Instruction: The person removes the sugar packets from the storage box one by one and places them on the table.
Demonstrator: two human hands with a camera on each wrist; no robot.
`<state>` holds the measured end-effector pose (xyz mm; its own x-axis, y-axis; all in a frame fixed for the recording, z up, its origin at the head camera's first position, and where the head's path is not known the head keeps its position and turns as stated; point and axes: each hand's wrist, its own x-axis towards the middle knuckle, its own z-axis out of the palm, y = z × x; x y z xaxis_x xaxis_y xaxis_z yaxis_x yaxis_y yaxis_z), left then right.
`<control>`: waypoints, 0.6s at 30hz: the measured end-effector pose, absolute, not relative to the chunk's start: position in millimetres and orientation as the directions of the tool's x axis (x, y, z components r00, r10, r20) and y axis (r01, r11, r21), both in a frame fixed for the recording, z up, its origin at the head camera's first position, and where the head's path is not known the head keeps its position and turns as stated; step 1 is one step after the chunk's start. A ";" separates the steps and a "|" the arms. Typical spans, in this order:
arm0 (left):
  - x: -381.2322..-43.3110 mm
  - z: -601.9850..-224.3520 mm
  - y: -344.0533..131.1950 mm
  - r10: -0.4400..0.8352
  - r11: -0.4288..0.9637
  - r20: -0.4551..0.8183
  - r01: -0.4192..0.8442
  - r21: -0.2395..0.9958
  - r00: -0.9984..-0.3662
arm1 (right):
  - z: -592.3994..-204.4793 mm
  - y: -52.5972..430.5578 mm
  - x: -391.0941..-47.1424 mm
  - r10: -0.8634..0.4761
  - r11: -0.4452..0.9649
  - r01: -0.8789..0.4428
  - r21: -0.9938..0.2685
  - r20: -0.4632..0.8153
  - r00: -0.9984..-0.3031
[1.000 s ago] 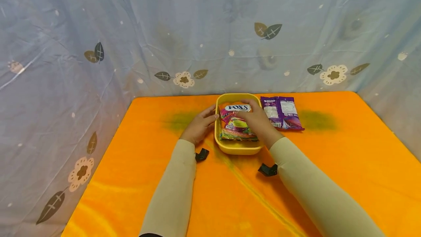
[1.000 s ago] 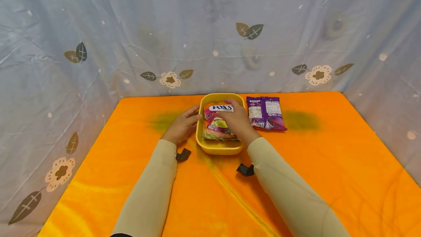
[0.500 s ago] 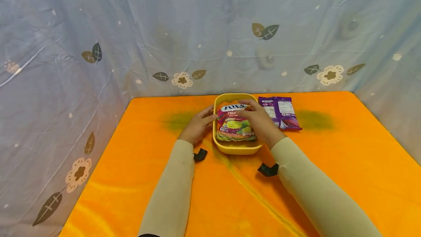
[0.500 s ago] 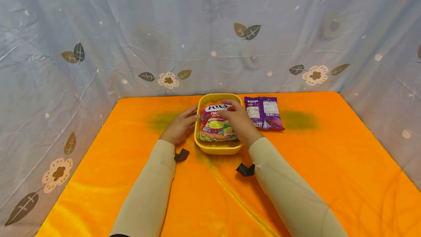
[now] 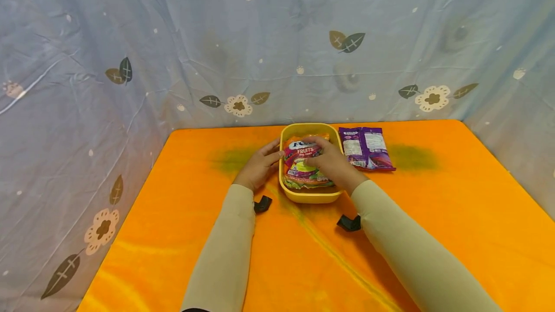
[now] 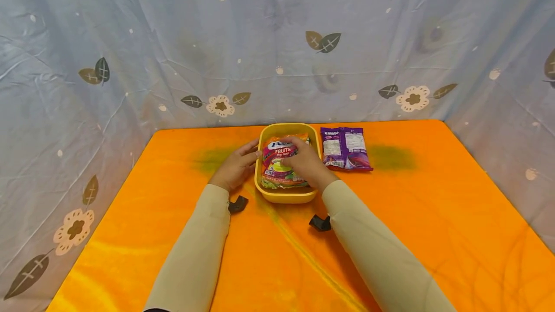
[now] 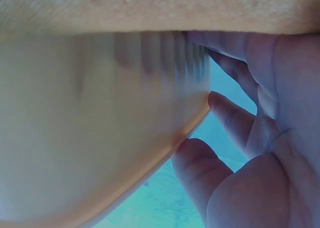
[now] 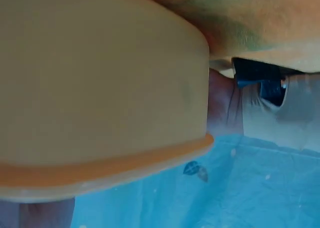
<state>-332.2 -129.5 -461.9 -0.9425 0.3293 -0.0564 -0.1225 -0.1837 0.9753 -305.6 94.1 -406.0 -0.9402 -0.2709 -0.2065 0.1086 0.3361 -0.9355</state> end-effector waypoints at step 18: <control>-332.3 -461.5 -130.1 0.331 -0.203 -0.069 -0.142 0.969 -0.941 | -411.4 91.8 -303.7 -0.309 0.307 0.067 -0.950 -0.165 -0.937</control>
<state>-332.3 -130.1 -461.5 -0.9411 0.3310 -0.0686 -0.1421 -0.2034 0.9687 -303.7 91.8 -411.4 -0.9367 -0.3087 -0.1653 0.0666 0.3065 -0.9495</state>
